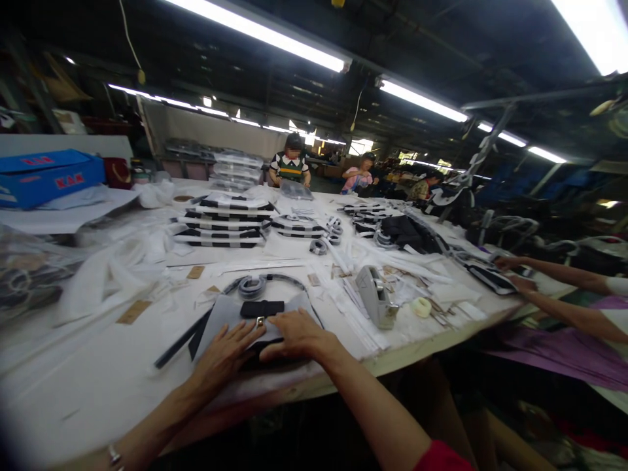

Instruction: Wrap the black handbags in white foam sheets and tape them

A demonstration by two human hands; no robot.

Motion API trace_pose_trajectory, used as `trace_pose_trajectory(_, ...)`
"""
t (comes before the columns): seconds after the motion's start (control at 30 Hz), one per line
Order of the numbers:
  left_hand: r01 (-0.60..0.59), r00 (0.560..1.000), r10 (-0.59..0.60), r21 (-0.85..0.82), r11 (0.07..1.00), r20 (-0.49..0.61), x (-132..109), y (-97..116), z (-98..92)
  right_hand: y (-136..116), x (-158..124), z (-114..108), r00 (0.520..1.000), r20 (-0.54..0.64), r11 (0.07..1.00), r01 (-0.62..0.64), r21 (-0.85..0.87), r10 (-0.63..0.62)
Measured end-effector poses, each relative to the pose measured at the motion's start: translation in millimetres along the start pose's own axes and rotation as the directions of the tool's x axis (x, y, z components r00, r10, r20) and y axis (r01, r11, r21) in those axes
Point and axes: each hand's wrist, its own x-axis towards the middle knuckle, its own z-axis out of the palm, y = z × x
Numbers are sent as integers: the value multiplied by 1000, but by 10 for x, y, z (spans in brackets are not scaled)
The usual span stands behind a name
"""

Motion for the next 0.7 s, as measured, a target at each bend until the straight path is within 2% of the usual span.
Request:
trace_pose_trajectory(0.1,-9,1000,10,25,1000,-13,46,43,-46,-45,-92,111,999,-7,994,52,-97,-53)
trace_pose_trajectory(0.27,-82,994,90,131,988,-57,14,35,-81,18,-128,428,983,-172,985,32,-170,-62)
trace_pose_trajectory(0.4,-152,983,166,165,975,-74,-49,-36,20,67,-126,805,938,-341,985,-7,-174,-54)
trace_pose_trajectory(0.47,-170,977,189,170,971,-101,-85,-60,101,64,-122,882,932,-361,985,-25,-169,-38)
trace_pose_trajectory(0.57,-188,952,227,190,964,-207,-145,-75,206,35,-147,715,960,-270,983,21,-183,-71)
trace_pose_trajectory(0.63,-181,930,238,215,960,-280,-177,-78,243,36,-192,460,976,-175,984,103,-148,-129)
trace_pose_trajectory(0.7,-187,907,259,233,954,-331,-195,-78,256,101,-230,181,975,-155,987,157,-33,-161)
